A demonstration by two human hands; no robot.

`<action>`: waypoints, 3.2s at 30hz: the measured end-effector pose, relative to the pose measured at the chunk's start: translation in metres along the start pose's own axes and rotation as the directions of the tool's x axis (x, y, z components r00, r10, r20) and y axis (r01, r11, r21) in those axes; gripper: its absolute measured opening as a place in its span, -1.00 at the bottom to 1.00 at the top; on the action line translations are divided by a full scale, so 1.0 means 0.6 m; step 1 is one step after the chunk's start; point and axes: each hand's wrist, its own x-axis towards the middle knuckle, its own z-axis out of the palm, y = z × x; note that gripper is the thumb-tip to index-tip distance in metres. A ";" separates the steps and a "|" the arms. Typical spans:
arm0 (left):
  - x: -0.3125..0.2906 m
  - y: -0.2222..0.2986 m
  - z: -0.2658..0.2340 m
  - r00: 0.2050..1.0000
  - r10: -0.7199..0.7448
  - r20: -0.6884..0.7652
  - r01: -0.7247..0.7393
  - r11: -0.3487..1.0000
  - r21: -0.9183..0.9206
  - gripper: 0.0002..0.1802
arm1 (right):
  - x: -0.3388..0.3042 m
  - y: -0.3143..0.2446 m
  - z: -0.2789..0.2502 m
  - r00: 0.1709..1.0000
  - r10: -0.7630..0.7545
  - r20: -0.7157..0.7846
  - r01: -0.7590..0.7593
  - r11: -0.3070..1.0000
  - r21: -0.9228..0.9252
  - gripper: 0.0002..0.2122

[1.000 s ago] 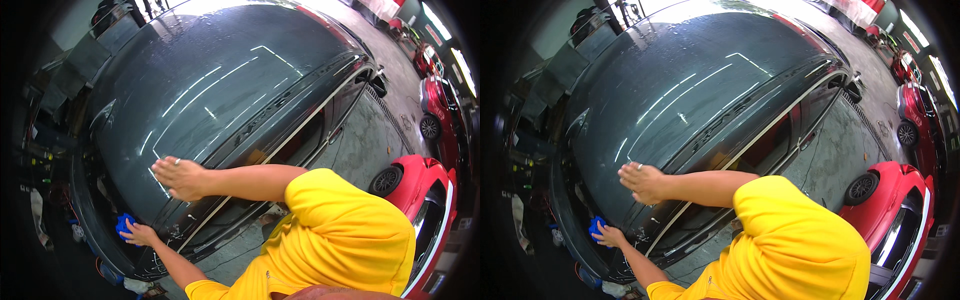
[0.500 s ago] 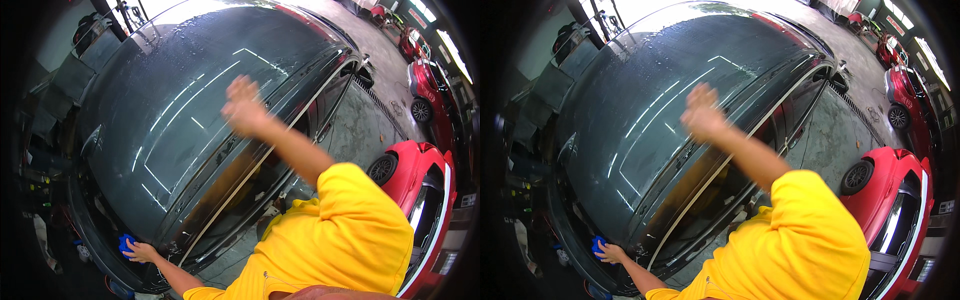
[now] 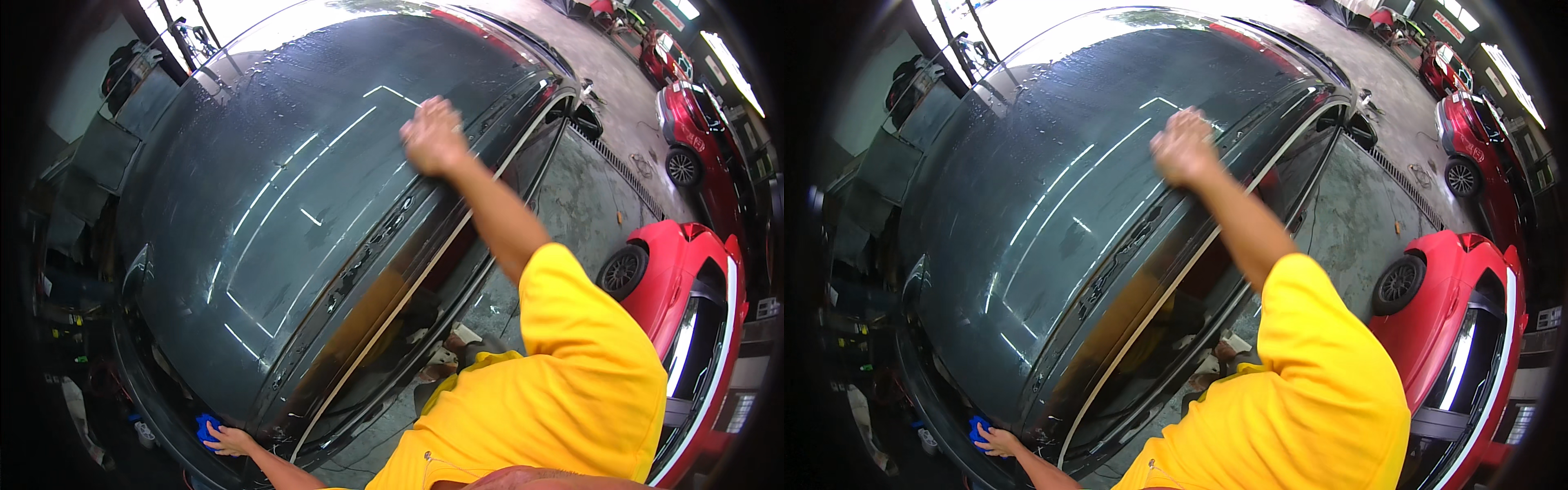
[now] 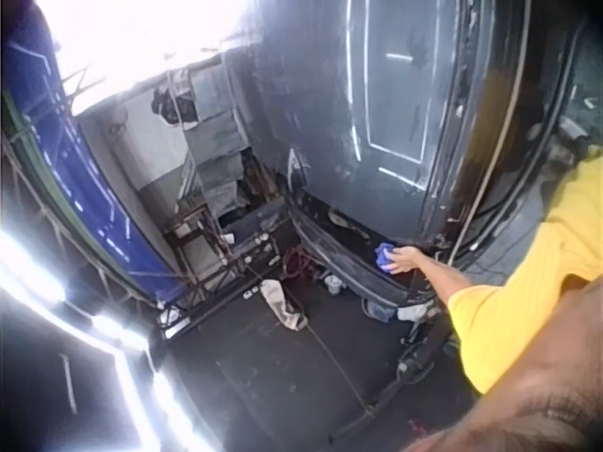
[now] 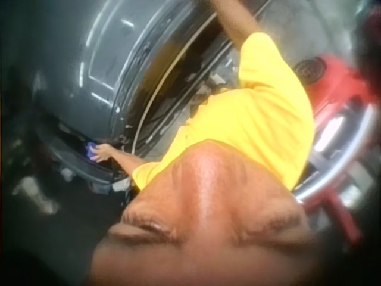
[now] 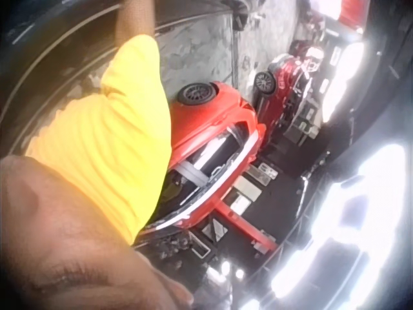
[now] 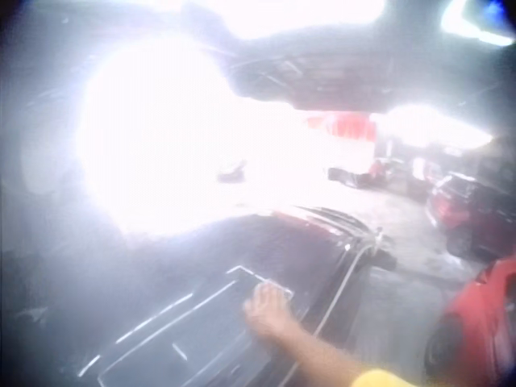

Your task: The person wipes the rear windshield of a black car with a blue cloth. They use their right hand to smooth the surface while holding the cloth in their left hand.

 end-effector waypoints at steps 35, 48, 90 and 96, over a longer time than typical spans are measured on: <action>-0.050 0.019 -0.043 0.997 0.076 -0.032 -0.077 0.996 -0.049 -0.50 | -0.222 -0.259 -0.003 0.597 -0.800 -0.058 0.800 0.599 -0.026 -0.30; -0.035 0.051 -0.058 0.961 0.229 -0.154 -0.247 0.963 -0.107 -0.55 | 0.106 -0.583 -0.071 0.715 -0.689 -0.121 0.698 0.712 0.068 -0.28; -0.053 0.090 -0.103 1.000 0.019 0.017 -0.017 0.991 -0.132 -0.56 | -0.080 -0.795 -0.052 0.478 -0.852 -0.214 0.873 0.487 0.009 -0.31; -0.062 0.089 -0.113 1.000 0.020 0.018 -0.017 0.991 -0.135 -0.55 | -0.334 -0.465 -0.035 0.240 -0.971 -0.019 0.964 0.240 -0.114 -0.30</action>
